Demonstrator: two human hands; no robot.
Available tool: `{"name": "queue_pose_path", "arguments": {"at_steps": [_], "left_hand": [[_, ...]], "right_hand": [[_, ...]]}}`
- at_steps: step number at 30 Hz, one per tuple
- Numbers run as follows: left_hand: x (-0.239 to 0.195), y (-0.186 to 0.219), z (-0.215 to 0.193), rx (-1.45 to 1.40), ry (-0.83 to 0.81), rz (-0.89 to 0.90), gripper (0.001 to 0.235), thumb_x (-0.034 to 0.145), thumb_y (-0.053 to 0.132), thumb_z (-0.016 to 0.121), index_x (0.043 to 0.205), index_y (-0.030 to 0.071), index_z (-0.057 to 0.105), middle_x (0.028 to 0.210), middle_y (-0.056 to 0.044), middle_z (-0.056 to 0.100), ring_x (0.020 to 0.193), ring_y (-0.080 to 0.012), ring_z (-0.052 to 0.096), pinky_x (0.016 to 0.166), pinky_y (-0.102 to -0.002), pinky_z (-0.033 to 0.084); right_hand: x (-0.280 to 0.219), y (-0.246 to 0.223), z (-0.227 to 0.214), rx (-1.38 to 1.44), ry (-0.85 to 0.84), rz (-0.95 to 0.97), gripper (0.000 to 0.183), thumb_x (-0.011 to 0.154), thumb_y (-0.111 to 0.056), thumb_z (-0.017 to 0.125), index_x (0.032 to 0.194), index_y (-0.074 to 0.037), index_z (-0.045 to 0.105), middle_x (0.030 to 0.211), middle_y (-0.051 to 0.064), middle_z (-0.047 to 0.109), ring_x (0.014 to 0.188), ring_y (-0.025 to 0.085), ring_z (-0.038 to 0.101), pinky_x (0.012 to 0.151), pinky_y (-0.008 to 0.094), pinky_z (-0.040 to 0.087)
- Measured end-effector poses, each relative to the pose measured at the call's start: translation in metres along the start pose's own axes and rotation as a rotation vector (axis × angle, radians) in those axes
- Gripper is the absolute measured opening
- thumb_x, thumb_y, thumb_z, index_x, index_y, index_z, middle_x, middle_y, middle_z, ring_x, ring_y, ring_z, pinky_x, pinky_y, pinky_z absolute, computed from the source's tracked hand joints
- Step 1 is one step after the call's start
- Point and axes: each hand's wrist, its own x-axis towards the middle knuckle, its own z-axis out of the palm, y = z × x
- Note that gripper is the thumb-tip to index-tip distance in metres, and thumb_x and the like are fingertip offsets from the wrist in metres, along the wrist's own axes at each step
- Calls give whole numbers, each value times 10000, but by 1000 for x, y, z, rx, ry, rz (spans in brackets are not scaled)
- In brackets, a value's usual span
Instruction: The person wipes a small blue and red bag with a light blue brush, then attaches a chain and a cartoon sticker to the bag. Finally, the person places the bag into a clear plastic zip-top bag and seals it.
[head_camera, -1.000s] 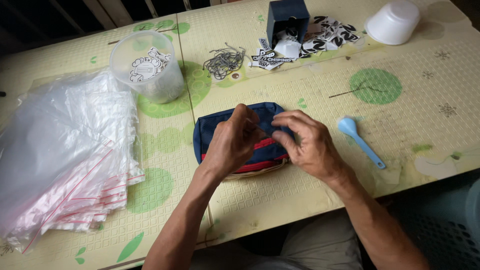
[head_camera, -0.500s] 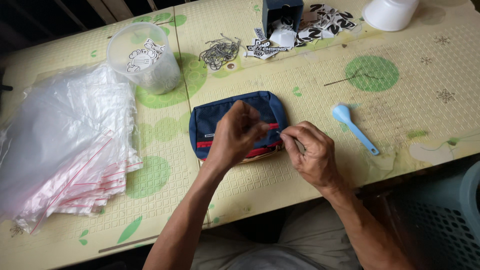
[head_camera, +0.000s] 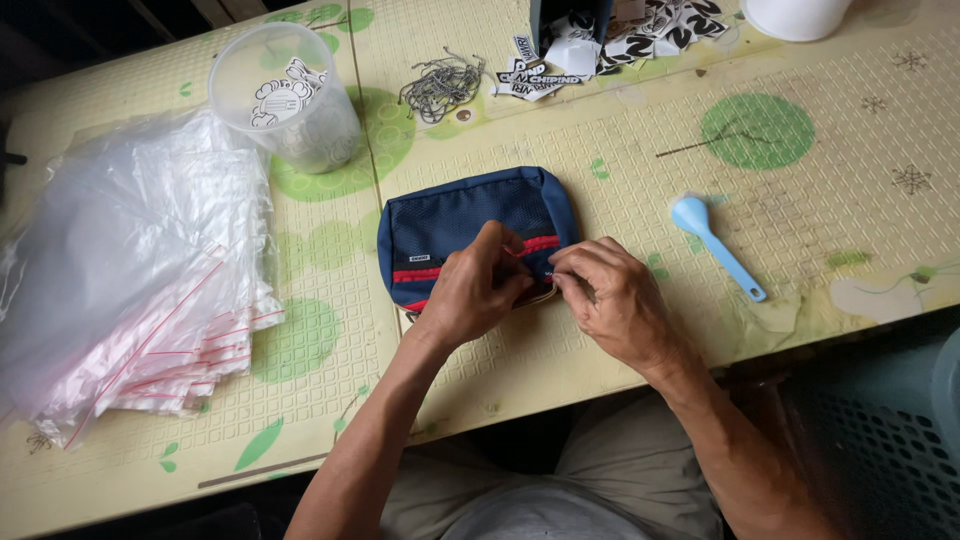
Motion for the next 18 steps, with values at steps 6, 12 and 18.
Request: {"name": "queue_pose_path", "arguments": {"at_steps": [6,12,18], "left_hand": [[4,-19,10,-217,34,-10,319,849,154,737,1119,165,568,918,-41,797,937,-326,751,813,-438,554],[11,-35,17,-623,7,-70,299,845,58,764,1083,74,584,921,-87,772,858,-178,740,779,-293,578],[12,-36,19,-775,26,-90,283,836,21,785,1042,32,591,909,-120,744,821,-149,738,704,-225,590]], "right_hand": [[-2,5,7,-42,-22,31,104,924,-23,676,878,-116,689,889,52,721,859,313,693,769,410,561],[-3,8,11,-31,-14,77,114,932,-35,684,865,-127,689,898,12,740,854,275,691,774,380,562],[2,9,11,-18,-33,77,106,905,-22,704,855,-114,688,889,31,733,841,285,680,764,381,559]]}}
